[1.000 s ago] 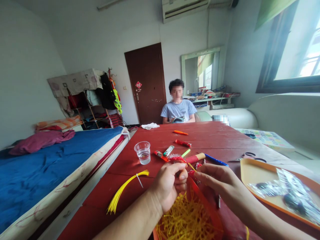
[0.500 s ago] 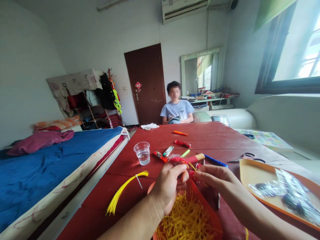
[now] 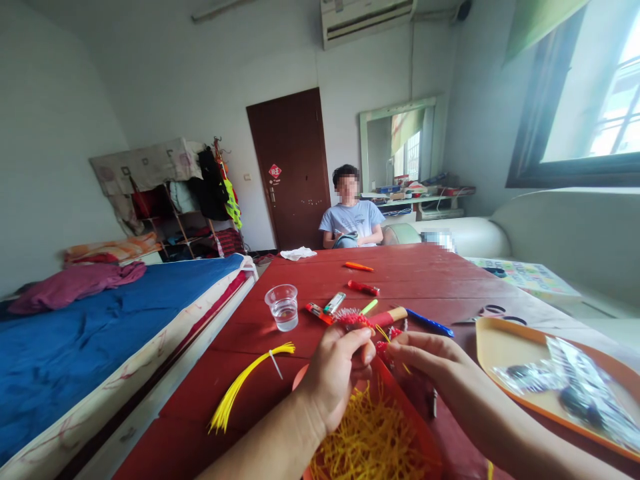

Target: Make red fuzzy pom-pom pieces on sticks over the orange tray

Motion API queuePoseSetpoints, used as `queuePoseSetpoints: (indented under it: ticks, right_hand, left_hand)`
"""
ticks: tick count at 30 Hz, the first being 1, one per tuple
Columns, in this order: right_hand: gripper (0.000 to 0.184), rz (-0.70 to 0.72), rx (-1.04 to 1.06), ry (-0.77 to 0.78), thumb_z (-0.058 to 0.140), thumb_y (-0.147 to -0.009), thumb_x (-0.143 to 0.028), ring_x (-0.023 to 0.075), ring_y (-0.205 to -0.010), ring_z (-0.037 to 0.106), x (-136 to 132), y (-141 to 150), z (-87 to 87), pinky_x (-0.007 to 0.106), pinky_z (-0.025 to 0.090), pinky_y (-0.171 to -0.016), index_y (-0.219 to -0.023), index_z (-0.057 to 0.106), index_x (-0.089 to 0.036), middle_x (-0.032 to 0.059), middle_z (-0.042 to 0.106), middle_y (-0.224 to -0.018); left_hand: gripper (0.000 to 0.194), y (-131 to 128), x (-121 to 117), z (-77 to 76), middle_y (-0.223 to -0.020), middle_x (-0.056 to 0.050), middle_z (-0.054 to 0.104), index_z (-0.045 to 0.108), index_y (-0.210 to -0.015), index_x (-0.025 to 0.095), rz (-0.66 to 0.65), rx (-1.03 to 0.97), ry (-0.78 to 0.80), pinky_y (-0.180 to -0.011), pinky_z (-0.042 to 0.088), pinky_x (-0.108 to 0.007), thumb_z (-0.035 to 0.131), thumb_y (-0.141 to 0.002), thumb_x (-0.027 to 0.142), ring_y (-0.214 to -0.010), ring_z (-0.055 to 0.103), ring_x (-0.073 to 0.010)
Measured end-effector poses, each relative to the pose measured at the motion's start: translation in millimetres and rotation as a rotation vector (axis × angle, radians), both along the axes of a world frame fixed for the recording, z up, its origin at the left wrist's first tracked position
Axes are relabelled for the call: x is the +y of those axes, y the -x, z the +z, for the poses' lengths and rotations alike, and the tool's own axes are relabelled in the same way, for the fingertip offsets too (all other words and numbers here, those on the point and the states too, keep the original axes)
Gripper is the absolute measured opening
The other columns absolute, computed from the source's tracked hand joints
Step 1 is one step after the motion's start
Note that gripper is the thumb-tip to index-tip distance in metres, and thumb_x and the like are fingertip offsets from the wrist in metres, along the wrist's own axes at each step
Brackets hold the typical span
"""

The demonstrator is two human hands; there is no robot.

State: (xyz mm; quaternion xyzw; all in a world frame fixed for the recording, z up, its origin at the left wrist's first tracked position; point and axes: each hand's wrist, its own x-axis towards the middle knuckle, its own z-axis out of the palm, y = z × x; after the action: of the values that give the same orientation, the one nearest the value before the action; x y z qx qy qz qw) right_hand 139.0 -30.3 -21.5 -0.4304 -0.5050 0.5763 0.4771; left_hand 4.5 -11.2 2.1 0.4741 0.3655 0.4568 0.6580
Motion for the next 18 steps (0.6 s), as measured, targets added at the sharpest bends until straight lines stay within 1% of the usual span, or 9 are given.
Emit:
queuePoseSetpoints:
  ticks: [4,8,13,18]
  right_hand:
    - [0.027,-0.013,0.009,0.020,0.056,-0.074,-0.041,0.0070,-0.035,0.037,1.8,0.5,-0.5,0.020,0.030,-0.037,-0.060,0.055,-0.018,-0.0066,0.045,-0.040]
    - [0.027,0.000,0.043,0.022,0.056,-0.074,-0.038,0.0065,-0.034,0.036,2.0,1.0,0.1,0.020,0.029,-0.036,-0.058,0.055,-0.017,-0.0066,0.044,-0.040]
    - [0.030,0.002,0.069,0.052,0.057,-0.073,-0.038,0.0064,-0.034,0.037,-0.1,1.2,0.6,0.020,0.028,-0.036,-0.053,0.049,-0.018,-0.0073,0.042,-0.039]
    - [0.024,-0.001,0.070,0.039,0.055,-0.075,-0.036,0.0065,-0.034,0.036,-0.6,1.5,1.1,0.020,0.029,-0.035,-0.060,0.055,-0.017,-0.0073,0.044,-0.040]
  left_hand:
    - [0.019,-1.6,-1.0,2.6,-0.047,0.006,0.037,0.041,-0.054,0.016,-0.004,0.001,0.008,-0.047,0.016,-0.023,0.048,-0.072,0.020,-0.044,0.025,-0.0060]
    - [0.020,-2.1,-1.0,1.4,-0.047,0.006,0.038,0.042,-0.054,0.016,-0.012,-0.019,-0.006,-0.046,0.016,-0.023,0.049,-0.072,0.020,-0.045,0.026,-0.0060]
    - [0.023,-2.2,-0.8,1.4,-0.048,0.005,0.038,0.042,-0.052,0.016,-0.004,-0.020,0.003,-0.046,0.017,-0.022,0.050,-0.073,0.021,-0.046,0.028,-0.0063]
    - [0.024,-2.4,-1.7,2.0,-0.048,0.005,0.037,0.042,-0.050,0.016,-0.015,-0.009,0.001,-0.046,0.019,-0.021,0.050,-0.073,0.022,-0.046,0.028,-0.0063]
